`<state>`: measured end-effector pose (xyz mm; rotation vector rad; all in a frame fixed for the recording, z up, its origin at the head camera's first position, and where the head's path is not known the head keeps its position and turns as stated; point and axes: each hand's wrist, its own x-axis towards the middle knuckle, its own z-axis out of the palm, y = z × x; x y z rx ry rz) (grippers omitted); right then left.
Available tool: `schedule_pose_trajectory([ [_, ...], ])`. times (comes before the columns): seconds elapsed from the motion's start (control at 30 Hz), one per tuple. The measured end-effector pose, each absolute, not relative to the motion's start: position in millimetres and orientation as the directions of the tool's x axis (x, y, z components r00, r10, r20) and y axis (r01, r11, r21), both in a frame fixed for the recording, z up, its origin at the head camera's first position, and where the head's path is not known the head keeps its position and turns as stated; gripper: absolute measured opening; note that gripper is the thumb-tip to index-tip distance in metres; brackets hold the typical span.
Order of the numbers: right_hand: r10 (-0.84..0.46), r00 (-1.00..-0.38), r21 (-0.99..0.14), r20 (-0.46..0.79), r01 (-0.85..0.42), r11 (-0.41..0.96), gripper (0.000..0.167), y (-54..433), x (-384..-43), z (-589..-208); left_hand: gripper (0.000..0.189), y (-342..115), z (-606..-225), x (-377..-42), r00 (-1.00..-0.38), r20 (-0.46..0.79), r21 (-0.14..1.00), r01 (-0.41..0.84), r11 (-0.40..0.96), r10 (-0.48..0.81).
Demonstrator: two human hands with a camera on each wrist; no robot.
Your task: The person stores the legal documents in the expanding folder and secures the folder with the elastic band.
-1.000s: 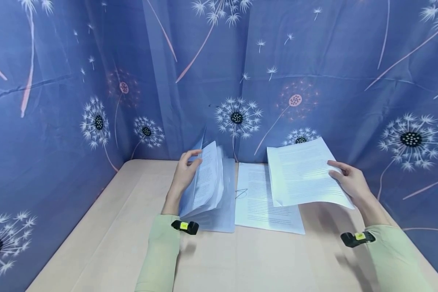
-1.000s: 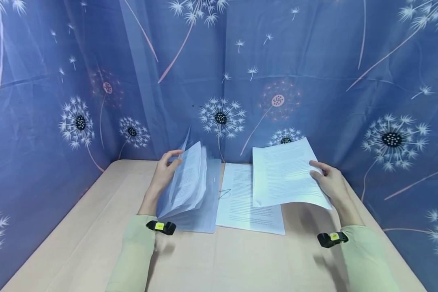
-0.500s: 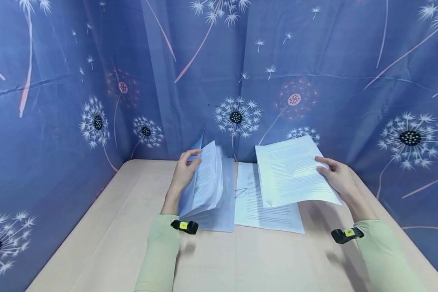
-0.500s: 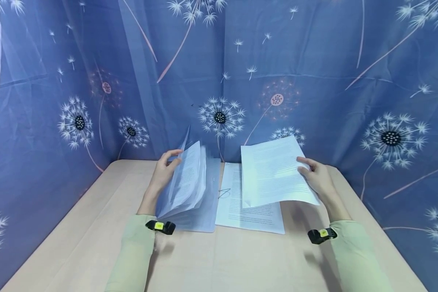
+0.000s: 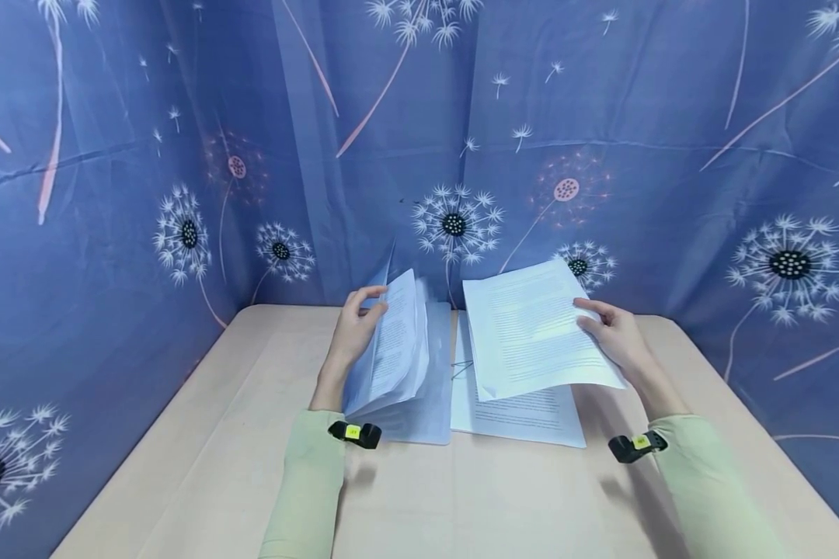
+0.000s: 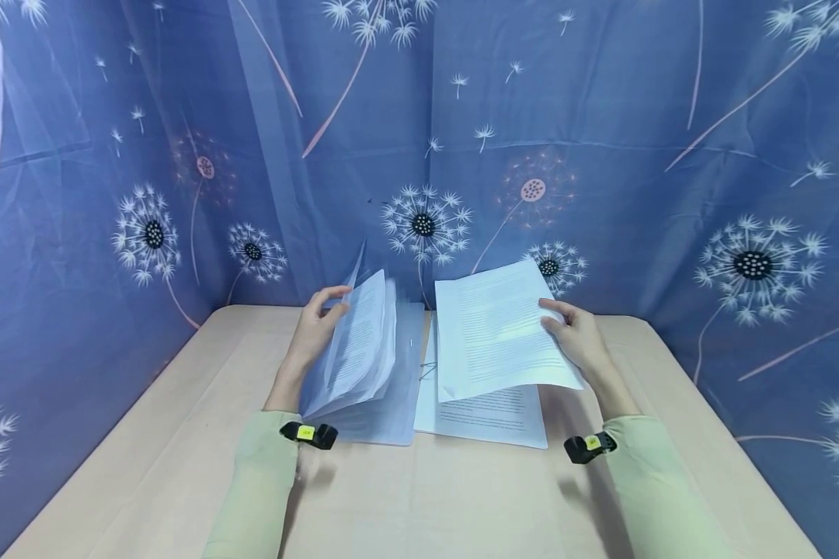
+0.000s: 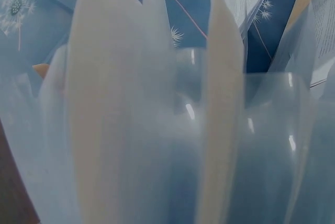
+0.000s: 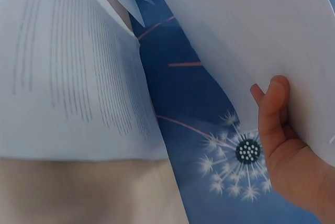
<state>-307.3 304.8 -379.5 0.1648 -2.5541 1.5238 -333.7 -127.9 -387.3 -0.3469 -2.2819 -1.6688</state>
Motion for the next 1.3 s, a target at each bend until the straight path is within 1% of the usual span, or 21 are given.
schedule_pose_trajectory([
  [0.23,-0.032,-0.982,-0.875,0.184,-0.178,0.451,0.049,289,-314,-381,0.039,-127,-386,-332,-0.927,0.375,0.879,0.358,0.314,0.006],
  [0.6,-0.060,-0.985,-0.884,0.161,-0.171,0.434,0.047,266,-322,-385,0.039,-128,-382,-331,-0.940,0.339,0.900,0.331,0.283,0.020],
  [0.93,-0.091,-0.981,-0.864,0.173,-0.196,0.463,0.047,245,-323,-387,0.039,-123,-352,-301,-0.944,0.328,0.902,0.324,0.287,0.035],
  [1.2,-0.098,-0.981,-0.875,0.169,-0.196,0.442,0.046,233,-327,-393,0.038,-124,-349,-298,-0.941,0.337,0.897,0.335,0.288,0.044],
  [1.3,-0.102,-0.981,-0.867,0.168,-0.196,0.458,0.046,229,-328,-394,0.037,-125,-349,-298,-0.941,0.335,0.898,0.333,0.289,0.045],
])
